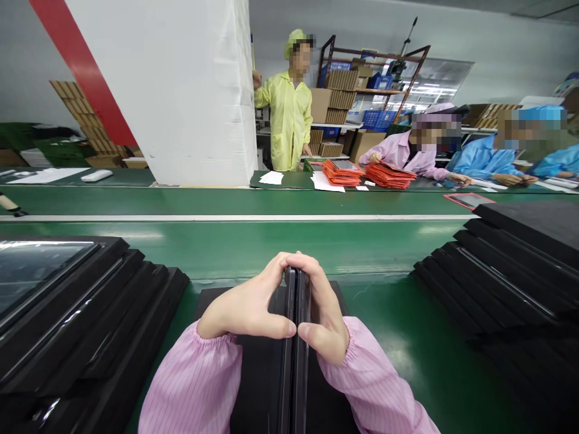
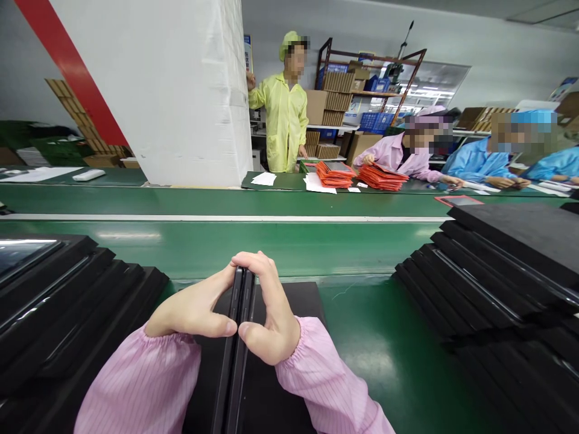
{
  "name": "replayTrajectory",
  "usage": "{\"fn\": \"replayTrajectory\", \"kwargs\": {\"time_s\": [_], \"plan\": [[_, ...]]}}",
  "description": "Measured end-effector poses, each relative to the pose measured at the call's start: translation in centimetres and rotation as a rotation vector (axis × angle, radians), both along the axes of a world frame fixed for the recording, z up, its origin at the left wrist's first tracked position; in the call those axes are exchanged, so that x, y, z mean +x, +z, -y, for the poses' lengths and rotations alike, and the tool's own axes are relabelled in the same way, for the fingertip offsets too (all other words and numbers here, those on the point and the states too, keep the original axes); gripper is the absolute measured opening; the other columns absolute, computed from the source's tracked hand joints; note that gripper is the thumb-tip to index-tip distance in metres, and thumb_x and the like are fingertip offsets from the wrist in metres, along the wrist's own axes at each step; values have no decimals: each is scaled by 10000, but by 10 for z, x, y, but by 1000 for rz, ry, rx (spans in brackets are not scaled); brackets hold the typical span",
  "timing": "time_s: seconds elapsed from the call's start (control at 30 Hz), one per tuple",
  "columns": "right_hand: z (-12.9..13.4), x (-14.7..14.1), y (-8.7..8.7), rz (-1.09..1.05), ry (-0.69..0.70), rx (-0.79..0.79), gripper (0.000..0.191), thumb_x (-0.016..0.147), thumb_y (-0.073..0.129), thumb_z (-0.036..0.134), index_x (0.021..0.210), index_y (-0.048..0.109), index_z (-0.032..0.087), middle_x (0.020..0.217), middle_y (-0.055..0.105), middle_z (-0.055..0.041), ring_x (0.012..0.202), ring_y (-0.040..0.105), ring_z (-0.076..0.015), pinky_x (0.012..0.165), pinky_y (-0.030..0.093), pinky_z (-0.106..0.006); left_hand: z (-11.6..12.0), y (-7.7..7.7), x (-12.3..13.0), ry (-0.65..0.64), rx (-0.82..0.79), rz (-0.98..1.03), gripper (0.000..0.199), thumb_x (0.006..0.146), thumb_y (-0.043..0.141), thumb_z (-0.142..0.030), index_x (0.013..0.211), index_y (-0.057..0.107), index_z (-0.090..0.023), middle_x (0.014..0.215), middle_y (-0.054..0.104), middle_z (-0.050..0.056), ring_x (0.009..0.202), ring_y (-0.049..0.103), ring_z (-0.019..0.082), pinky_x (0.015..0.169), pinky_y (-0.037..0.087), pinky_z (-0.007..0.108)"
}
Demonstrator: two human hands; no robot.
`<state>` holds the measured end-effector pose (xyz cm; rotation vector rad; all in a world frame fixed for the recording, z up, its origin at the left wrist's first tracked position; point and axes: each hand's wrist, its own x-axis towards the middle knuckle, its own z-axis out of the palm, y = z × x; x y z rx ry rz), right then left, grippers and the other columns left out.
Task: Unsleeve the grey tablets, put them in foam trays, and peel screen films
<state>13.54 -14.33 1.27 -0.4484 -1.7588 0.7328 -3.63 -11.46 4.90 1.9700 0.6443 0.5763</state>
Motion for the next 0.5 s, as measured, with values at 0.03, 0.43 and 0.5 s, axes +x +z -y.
{"fn": "replayTrajectory", "kwargs": {"time_s": [0.03,0.43,0.5], "plan": [[1,-1,0,-12,-7,1,588,829,551,458,1388,473,290,1340,521,-72,1245,485,-327,1138,294,-546,1,1,1,-3,7,8,823,644,698,-403,1348,337,-178,1326,424,121,1193,465,331,996,441,481],[10,-9,6,-128,-160,-17,409,834,483,241,1212,632,283,1170,674,-30,1142,580,-270,1143,279,-498,15,9,11,85,23,53,493,695,488,-274,1178,453,-181,1284,485,99,1250,400,296,1095,317,445],[10,-9,6,-143,-184,-25,398,818,481,231,1179,641,280,1136,683,-32,1112,591,-272,1135,292,-507,17,10,14,114,-4,60,486,677,468,-256,1159,460,-192,1260,494,93,1225,411,298,1078,333,450]]}}
